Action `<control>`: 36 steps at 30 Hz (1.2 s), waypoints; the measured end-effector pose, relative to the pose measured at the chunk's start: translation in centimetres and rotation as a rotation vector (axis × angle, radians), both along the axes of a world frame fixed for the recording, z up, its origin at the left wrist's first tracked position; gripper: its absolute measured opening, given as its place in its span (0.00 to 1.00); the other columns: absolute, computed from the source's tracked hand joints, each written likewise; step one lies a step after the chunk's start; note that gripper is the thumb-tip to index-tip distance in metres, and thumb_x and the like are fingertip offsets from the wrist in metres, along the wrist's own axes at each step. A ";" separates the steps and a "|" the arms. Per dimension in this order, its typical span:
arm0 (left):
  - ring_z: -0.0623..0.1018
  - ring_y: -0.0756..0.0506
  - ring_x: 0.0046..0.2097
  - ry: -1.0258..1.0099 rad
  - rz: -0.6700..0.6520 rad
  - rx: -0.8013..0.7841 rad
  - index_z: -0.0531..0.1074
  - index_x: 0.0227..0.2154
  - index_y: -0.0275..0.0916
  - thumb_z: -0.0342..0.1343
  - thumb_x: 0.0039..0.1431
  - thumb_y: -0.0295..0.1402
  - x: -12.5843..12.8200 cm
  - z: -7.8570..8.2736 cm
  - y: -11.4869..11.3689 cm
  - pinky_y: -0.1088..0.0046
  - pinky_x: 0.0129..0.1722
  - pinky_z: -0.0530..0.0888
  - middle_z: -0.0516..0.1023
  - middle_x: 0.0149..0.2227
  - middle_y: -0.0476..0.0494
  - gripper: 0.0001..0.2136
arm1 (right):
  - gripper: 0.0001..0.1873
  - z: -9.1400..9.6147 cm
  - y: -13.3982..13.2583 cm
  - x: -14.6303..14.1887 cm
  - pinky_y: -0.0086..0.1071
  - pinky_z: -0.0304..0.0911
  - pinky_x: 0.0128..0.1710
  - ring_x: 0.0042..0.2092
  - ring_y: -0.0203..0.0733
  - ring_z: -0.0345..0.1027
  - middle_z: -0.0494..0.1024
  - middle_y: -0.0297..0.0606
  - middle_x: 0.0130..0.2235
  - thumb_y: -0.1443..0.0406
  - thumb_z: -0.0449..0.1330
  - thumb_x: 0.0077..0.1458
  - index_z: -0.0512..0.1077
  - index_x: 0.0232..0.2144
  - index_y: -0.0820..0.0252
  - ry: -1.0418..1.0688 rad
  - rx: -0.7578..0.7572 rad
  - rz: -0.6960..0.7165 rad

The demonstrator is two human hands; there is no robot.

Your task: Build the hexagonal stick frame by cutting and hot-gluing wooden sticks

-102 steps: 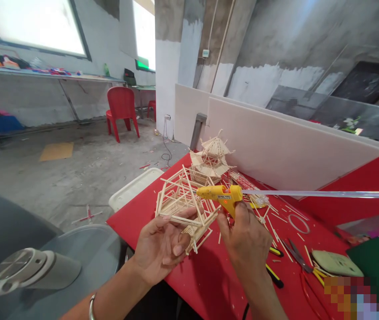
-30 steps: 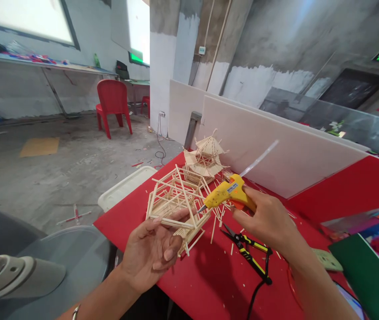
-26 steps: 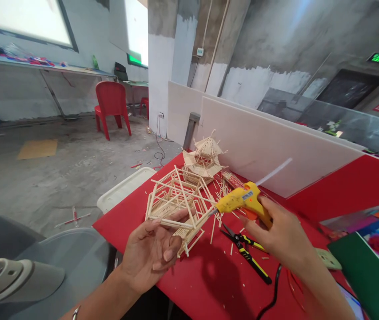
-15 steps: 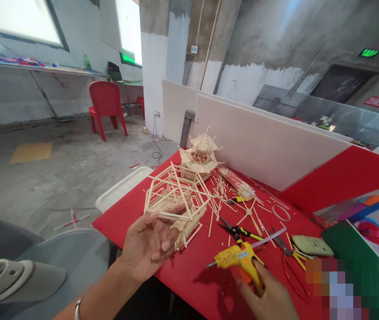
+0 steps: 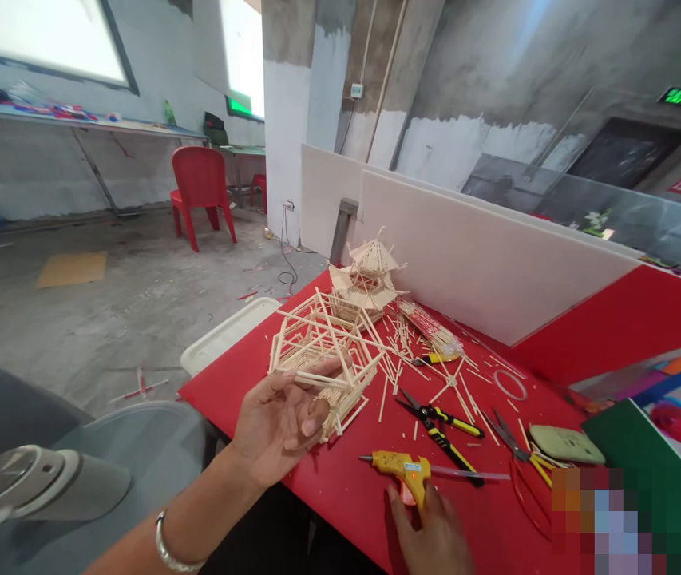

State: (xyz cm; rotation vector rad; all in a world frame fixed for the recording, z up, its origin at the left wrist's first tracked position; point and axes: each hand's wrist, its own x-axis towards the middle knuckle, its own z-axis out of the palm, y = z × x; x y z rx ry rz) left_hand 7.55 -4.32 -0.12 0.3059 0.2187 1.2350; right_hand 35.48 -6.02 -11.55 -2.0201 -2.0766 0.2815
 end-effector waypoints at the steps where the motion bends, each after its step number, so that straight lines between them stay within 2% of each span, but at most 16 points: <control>1: 0.66 0.53 0.15 0.000 0.003 -0.005 0.65 0.57 0.25 0.45 0.60 0.39 0.0 0.0 0.0 0.84 0.12 0.53 0.73 0.19 0.41 0.27 | 0.24 0.7 0.0 0.0 0.41 0.70 0.37 0.42 0.55 0.75 0.80 0.48 0.38 0.47 0.53 0.52 0.76 0.40 0.56 0.021 0.008 0.002; 4: 0.67 0.53 0.16 0.003 0.010 -0.024 0.64 0.57 0.25 0.46 0.59 0.39 0.1 0.1 0.0 0.84 0.12 0.53 0.73 0.19 0.41 0.28 | 0.25 3.7 0.6 -0.4 0.41 0.70 0.41 0.45 0.55 0.73 0.80 0.49 0.42 0.46 0.56 0.50 0.77 0.39 0.56 0.162 0.070 -0.007; 6: 0.67 0.53 0.17 0.006 0.009 -0.019 0.65 0.57 0.26 0.45 0.59 0.40 0.1 0.1 -0.1 0.84 0.12 0.52 0.73 0.20 0.42 0.27 | 0.25 6.3 1.5 -1.2 0.37 0.70 0.41 0.44 0.50 0.74 0.80 0.43 0.43 0.45 0.55 0.52 0.77 0.40 0.54 0.236 0.080 0.024; 8: 0.67 0.53 0.17 0.010 -0.002 -0.003 0.66 0.57 0.27 0.44 0.60 0.40 0.0 0.1 -0.1 0.84 0.12 0.51 0.73 0.19 0.42 0.26 | 0.21 9.5 2.6 -2.5 0.33 0.70 0.40 0.43 0.46 0.74 0.79 0.41 0.44 0.49 0.55 0.55 0.76 0.41 0.55 0.450 0.036 0.136; 10: 0.67 0.53 0.17 0.014 -0.003 0.000 0.66 0.56 0.28 0.44 0.60 0.39 0.0 0.2 -0.1 0.84 0.13 0.52 0.73 0.19 0.41 0.26 | 0.17 13.0 4.1 -4.1 0.31 0.69 0.38 0.41 0.44 0.74 0.80 0.39 0.41 0.53 0.56 0.56 0.75 0.40 0.56 0.573 0.074 0.244; 13: 0.68 0.52 0.18 0.015 -0.001 -0.011 0.66 0.56 0.28 0.45 0.60 0.39 0.0 0.2 -0.1 0.84 0.13 0.52 0.73 0.20 0.41 0.25 | 0.13 17.7 7.0 -6.8 0.32 0.67 0.41 0.43 0.43 0.72 0.79 0.37 0.40 0.57 0.57 0.57 0.75 0.40 0.54 0.557 0.181 0.392; 15: 0.68 0.52 0.18 0.012 -0.004 -0.013 0.65 0.57 0.28 0.44 0.60 0.39 0.0 0.1 -0.1 0.84 0.13 0.52 0.73 0.20 0.41 0.26 | 0.11 19.9 9.4 -8.8 0.35 0.64 0.47 0.47 0.43 0.70 0.78 0.36 0.44 0.59 0.56 0.57 0.74 0.40 0.53 0.498 0.191 0.540; 16: 0.67 0.52 0.17 0.011 -0.005 -0.014 0.63 0.58 0.27 0.44 0.60 0.39 0.0 0.1 -0.1 0.84 0.13 0.52 0.73 0.20 0.41 0.27 | 0.11 20.6 10.7 -9.7 0.37 0.63 0.49 0.48 0.43 0.69 0.78 0.36 0.45 0.61 0.54 0.58 0.74 0.41 0.53 0.478 0.143 0.600; 18: 0.67 0.52 0.16 0.011 -0.005 -0.018 0.59 0.61 0.26 0.44 0.60 0.39 0.0 0.1 0.0 0.84 0.12 0.52 0.73 0.19 0.41 0.29 | 0.09 21.3 13.0 -11.5 0.38 0.62 0.48 0.46 0.42 0.70 0.78 0.37 0.44 0.64 0.53 0.57 0.71 0.39 0.55 0.493 -0.045 0.681; 21: 0.68 0.51 0.17 0.014 -0.015 -0.019 0.57 0.62 0.26 0.44 0.60 0.39 0.0 0.1 0.0 0.84 0.12 0.51 0.73 0.19 0.41 0.30 | 0.05 21.3 15.7 -13.7 0.39 0.64 0.47 0.45 0.43 0.70 0.77 0.39 0.42 0.67 0.53 0.55 0.64 0.37 0.55 0.580 -0.319 0.658; 25: 0.66 0.52 0.16 0.022 -0.014 -0.013 0.60 0.60 0.27 0.44 0.59 0.40 -0.1 0.2 0.0 0.83 0.13 0.49 0.73 0.19 0.42 0.29 | 0.08 20.8 17.2 -15.4 0.37 0.66 0.46 0.43 0.40 0.71 0.75 0.40 0.42 0.68 0.54 0.53 0.60 0.37 0.55 0.718 -0.592 0.632; 30: 0.65 0.53 0.16 0.030 -0.006 -0.026 0.59 0.61 0.28 0.45 0.60 0.40 -0.2 0.4 -0.2 0.83 0.13 0.49 0.73 0.19 0.42 0.29 | 0.11 20.3 17.1 -16.2 0.38 0.70 0.38 0.32 0.38 0.72 0.72 0.35 0.37 0.65 0.55 0.52 0.59 0.38 0.55 0.809 -0.738 0.578; 36: 0.66 0.53 0.16 0.016 -0.038 -0.042 0.61 0.61 0.31 0.45 0.60 0.41 -0.4 0.0 -0.1 0.83 0.13 0.49 0.73 0.20 0.42 0.28 | 0.16 19.5 17.6 -16.3 0.39 0.70 0.34 0.30 0.41 0.74 0.73 0.36 0.35 0.67 0.56 0.47 0.59 0.40 0.55 0.856 -0.807 0.508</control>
